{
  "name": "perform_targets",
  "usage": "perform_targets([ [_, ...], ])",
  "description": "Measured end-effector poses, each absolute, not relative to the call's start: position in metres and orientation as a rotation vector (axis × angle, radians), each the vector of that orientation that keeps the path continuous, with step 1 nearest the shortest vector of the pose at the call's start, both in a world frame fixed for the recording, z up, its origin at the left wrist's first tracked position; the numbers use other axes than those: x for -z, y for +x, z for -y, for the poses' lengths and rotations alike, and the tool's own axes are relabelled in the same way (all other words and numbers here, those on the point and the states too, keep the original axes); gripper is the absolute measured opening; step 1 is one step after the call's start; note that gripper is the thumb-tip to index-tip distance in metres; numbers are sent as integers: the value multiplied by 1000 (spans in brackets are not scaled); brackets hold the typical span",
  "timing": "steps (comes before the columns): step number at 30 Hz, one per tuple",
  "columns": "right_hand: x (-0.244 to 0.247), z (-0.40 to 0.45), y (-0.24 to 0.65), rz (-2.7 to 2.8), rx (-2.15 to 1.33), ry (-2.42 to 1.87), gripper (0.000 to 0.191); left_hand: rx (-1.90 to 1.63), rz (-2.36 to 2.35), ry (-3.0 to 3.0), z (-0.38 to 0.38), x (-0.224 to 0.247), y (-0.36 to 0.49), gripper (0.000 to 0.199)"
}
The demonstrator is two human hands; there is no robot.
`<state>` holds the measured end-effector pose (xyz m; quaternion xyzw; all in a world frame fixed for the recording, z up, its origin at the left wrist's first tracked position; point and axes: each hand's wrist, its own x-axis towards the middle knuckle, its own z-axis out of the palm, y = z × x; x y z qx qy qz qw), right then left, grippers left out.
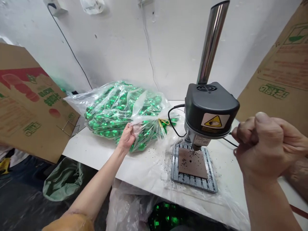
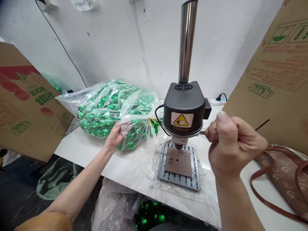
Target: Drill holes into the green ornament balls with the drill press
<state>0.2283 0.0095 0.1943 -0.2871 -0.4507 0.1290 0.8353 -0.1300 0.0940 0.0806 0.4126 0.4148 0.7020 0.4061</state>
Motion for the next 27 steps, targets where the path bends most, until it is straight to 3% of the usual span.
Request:
perform_targets([
  [3,-194,-10,228,951,-277,-588,40,-1802,-1148,1069,-93,-90,-144,38],
  [6,-194,-10,228,949,-287,-578,40,-2040,-1652,1231,-85,-98,-154,30],
  [8,-194,-10,228,949,-295,-580,41,-2084,-2109,1369,-72,-94,-153,48],
  [11,-193,-10,230,957,-289,-589,40,-1763,-2536,1406,-48,-71,-139,94],
  [13,-192,-9,230,966,-285,-581,40,-1472,-2608,1327,-37,-51,-132,99],
  [15,-192,-9,230,973,-287,-586,40,-1412,-2578,1289,-35,-33,-132,78],
  [18,-193,-8,229,968,-278,-614,42,-1866,-2152,1182,-54,-25,-144,38],
  [21,-194,-6,228,946,-291,-640,43,-2156,-1570,954,-83,-38,-161,28],
  [27,-194,-3,226,860,-359,-693,41,-2115,-1016,702,-117,-77,-183,8],
])
